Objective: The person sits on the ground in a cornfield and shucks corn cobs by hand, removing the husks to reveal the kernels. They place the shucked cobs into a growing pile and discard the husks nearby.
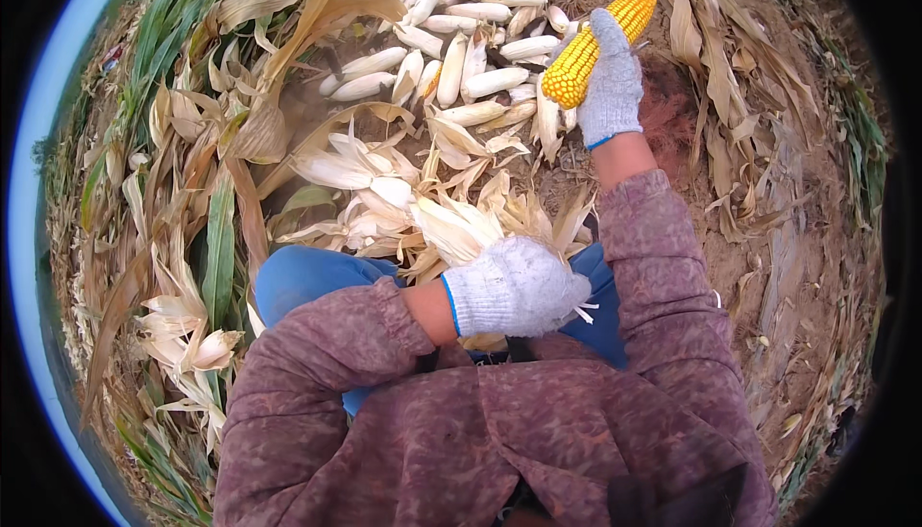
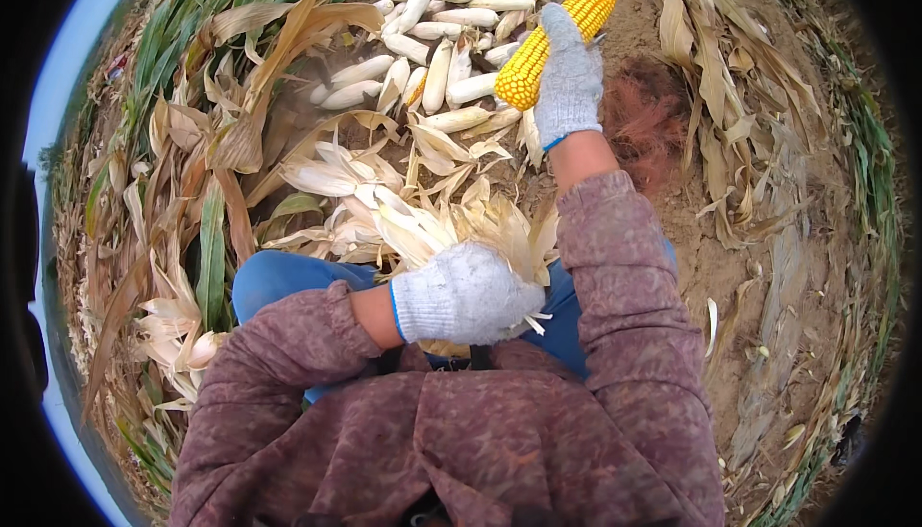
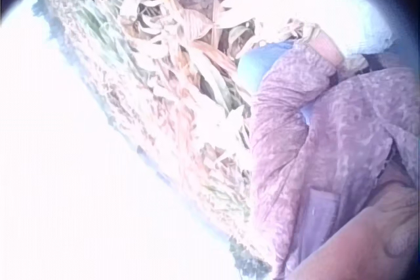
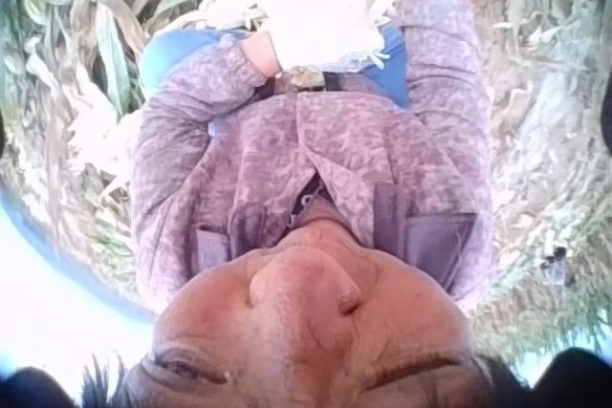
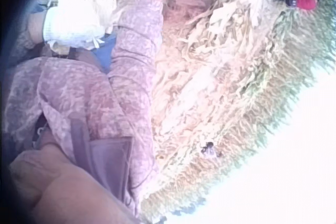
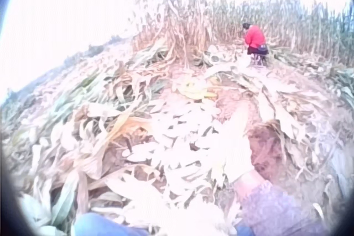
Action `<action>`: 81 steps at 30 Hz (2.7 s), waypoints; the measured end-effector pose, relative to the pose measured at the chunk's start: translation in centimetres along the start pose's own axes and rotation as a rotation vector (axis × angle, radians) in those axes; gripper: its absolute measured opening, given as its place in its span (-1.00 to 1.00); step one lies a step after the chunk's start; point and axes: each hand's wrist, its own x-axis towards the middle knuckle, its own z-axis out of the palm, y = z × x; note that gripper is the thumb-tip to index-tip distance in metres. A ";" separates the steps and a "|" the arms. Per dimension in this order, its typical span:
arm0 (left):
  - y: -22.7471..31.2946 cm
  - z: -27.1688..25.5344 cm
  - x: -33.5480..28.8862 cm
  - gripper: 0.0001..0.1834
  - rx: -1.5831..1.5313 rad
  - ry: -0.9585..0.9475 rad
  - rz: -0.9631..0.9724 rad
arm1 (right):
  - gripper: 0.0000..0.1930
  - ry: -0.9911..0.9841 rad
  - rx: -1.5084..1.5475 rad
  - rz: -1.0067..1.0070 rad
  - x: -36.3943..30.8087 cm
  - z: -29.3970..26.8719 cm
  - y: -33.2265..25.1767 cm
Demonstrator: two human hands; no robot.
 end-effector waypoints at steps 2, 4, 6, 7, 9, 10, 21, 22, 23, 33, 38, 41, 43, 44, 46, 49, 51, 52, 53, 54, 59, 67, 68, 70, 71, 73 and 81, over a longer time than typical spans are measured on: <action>0.1 0.6 0.8 -0.73 0.023 -0.083 -0.070 | -0.52 0.156 0.381 0.081 1.7 -1.8 -2.6; -2.9 -0.6 0.4 -0.65 0.032 0.000 -0.182 | -0.48 0.199 0.508 0.215 1.0 -2.5 -4.6; -5.2 -3.7 -0.7 -0.30 -0.198 -0.096 -0.443 | -0.40 0.277 0.547 0.260 1.4 -4.3 -4.0; -6.6 -2.7 -2.2 -0.22 -0.272 -0.077 -0.391 | -0.40 0.239 0.523 0.318 0.8 -3.6 -3.4; -7.9 -1.4 -3.4 -0.15 -0.285 -0.051 -0.361 | -0.42 0.135 0.492 0.404 -0.3 -3.8 -1.4; -8.0 -1.3 -3.8 -0.16 -0.218 -0.030 -0.411 | -0.47 0.097 0.436 0.425 -1.6 -2.1 -0.9; -8.9 -2.2 -1.0 -0.41 -1.653 0.711 -0.649 | -0.27 -0.383 -0.608 0.350 -9.8 1.3 5.5; -8.4 -2.3 -1.0 -0.43 -1.717 0.736 -0.641 | -0.27 -0.394 -0.700 0.358 -10.6 1.8 4.0; -8.4 -2.0 -1.0 -0.46 -1.785 0.752 -0.655 | -0.27 -0.390 -0.697 0.363 -10.9 1.6 4.3; -10.7 0.0 -1.4 -0.53 -1.938 0.995 -0.535 | -0.39 -0.603 -1.034 -0.200 -11.4 1.6 4.8; -8.8 -0.8 -1.9 -0.39 -1.996 0.839 -0.437 | -0.46 -0.585 -1.066 -0.083 -9.3 1.9 3.1; -8.5 -1.2 -2.1 -0.32 -1.944 0.709 -0.405 | -0.44 -0.733 -1.130 0.130 -8.6 1.7 2.2; -8.5 -1.6 -2.2 -0.30 -1.912 0.655 -0.414 | -0.41 -0.715 -0.906 0.328 -8.6 1.0 2.7; -8.6 -1.7 -2.3 -0.29 -1.901 0.643 -0.417 | -0.36 -0.702 -0.822 0.363 -8.2 0.4 3.7; -8.3 -2.1 -2.1 -0.32 -1.882 0.713 -0.399 | -0.25 -0.677 -0.653 0.438 -8.3 0.9 4.0; -8.0 -2.5 -1.7 -0.45 -1.791 0.982 -0.381 | -0.27 -0.565 -0.427 0.671 -9.2 1.8 2.8; -8.9 -2.4 -1.6 -0.56 -1.643 1.185 -0.436 | -0.32 -0.570 -0.425 0.552 -9.9 1.6 3.6; -9.0 -2.5 -1.7 -0.59 -1.597 1.238 -0.472 | -0.33 -0.649 -0.474 0.465 -10.5 1.8 3.6; -9.0 -2.6 -1.8 -0.62 -1.551 1.289 -0.508 | -0.33 -0.728 -0.522 0.376 -11.3 2.0 3.5; -8.9 -2.9 -1.9 -0.65 -1.506 1.337 -0.546 | -0.32 -0.802 -0.569 0.288 -11.8 2.4 3.3; -9.0 -3.1 -2.2 -0.65 -1.416 1.249 -0.581 | -0.21 -0.851 -0.739 0.256 -11.6 3.1 2.7; -11.5 -5.6 -2.9 -0.68 -1.344 1.430 -0.596 | -0.58 -0.401 -0.176 0.568 -8.3 2.4 0.3; -11.8 -6.0 -3.1 -0.69 -1.360 1.466 -0.559 | -0.57 -0.386 -0.237 0.569 -7.6 1.8 0.7; -12.2 -6.6 -4.1 -0.71 -1.362 1.491 -0.490 | -0.57 -0.360 -0.357 0.568 -7.0 1.2 0.8; -12.2 -6.9 -4.5 -0.70 -1.362 1.499 -0.466 | -0.54 -0.348 -0.455 0.611 -7.2 1.3 1.1; -12.5 -7.6 -5.2 -0.70 -1.387 1.544 -0.442 | -0.50 -0.464 -0.674 0.657 -8.8 1.5 1.9; -12.7 -10.1 -7.1 -0.67 -1.411 1.599 -0.397 | -0.48 -1.103 -0.914 1.310 -16.8 -1.2 7.4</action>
